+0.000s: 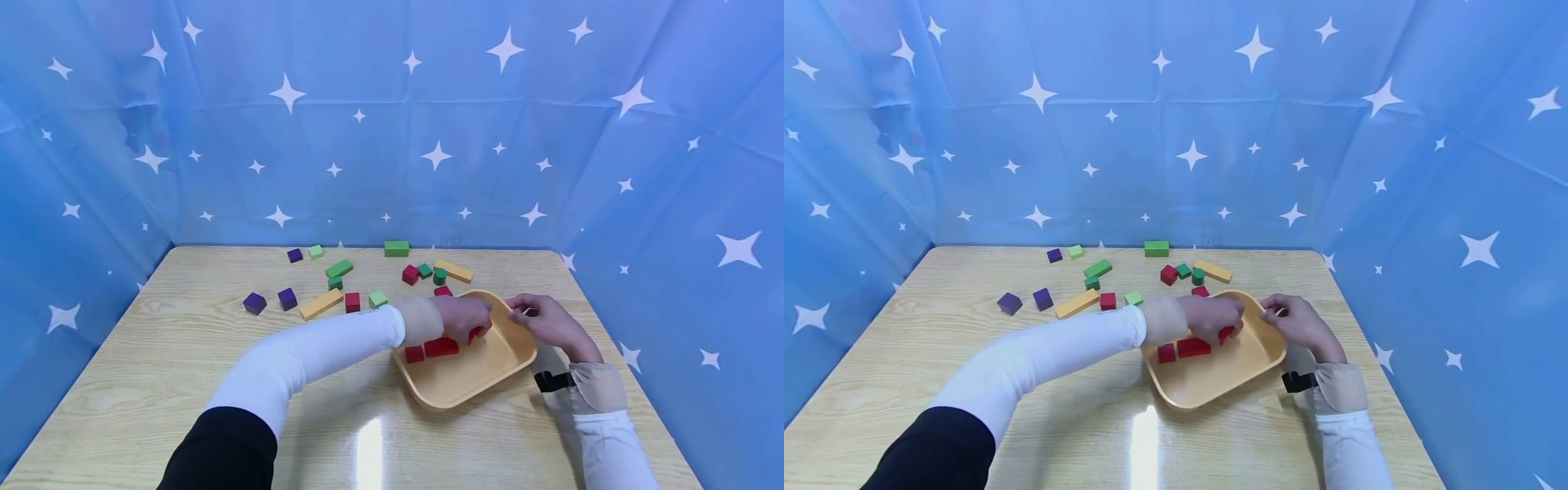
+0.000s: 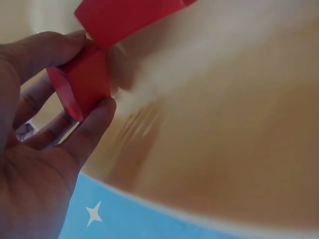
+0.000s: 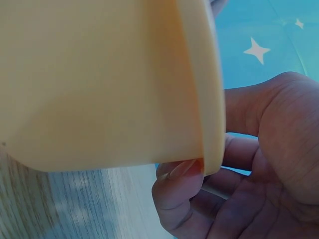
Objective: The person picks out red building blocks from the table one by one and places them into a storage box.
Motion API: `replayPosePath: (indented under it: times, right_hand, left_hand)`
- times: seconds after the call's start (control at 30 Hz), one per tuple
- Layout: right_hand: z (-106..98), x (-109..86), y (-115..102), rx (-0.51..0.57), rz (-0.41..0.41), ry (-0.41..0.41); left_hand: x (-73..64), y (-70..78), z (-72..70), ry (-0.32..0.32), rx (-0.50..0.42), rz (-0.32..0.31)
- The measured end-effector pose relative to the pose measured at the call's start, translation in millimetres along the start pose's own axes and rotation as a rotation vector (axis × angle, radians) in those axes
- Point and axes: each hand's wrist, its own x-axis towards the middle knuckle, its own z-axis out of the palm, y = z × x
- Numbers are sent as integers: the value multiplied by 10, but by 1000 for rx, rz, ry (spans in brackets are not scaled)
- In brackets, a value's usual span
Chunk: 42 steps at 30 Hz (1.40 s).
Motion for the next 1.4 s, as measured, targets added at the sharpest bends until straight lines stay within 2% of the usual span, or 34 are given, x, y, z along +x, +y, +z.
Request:
replayPosePath:
  times: [0.3,0.4,0.63,0.77,1.0,1.13,1.3,1.4]
  right_hand:
    - [5,0,6,3,-4,2]
    - [9,-1,7,6,-5,4]
    - [12,0,-3,20,-7,-5]
    - [6,-7,-13,28,8,-19]
    - [-3,-4,-12,17,5,-21]
    - [1,-7,-9,11,-1,-18]
    - [7,-6,-3,-5,-1,-4]
    - [10,-4,-5,-4,7,-4]
  left_hand:
    - [6,2,80,11,17,28]
    - [-6,-1,79,5,-13,6]
    - [-43,-6,43,-9,-6,-54]
    - [-99,9,11,-6,-33,-90]
    - [-290,26,-64,56,-60,-79]
    - [-427,0,-127,114,-82,-70]
    - [-600,-97,-220,197,-168,-123]
    - [-719,-178,-264,252,-185,-153]
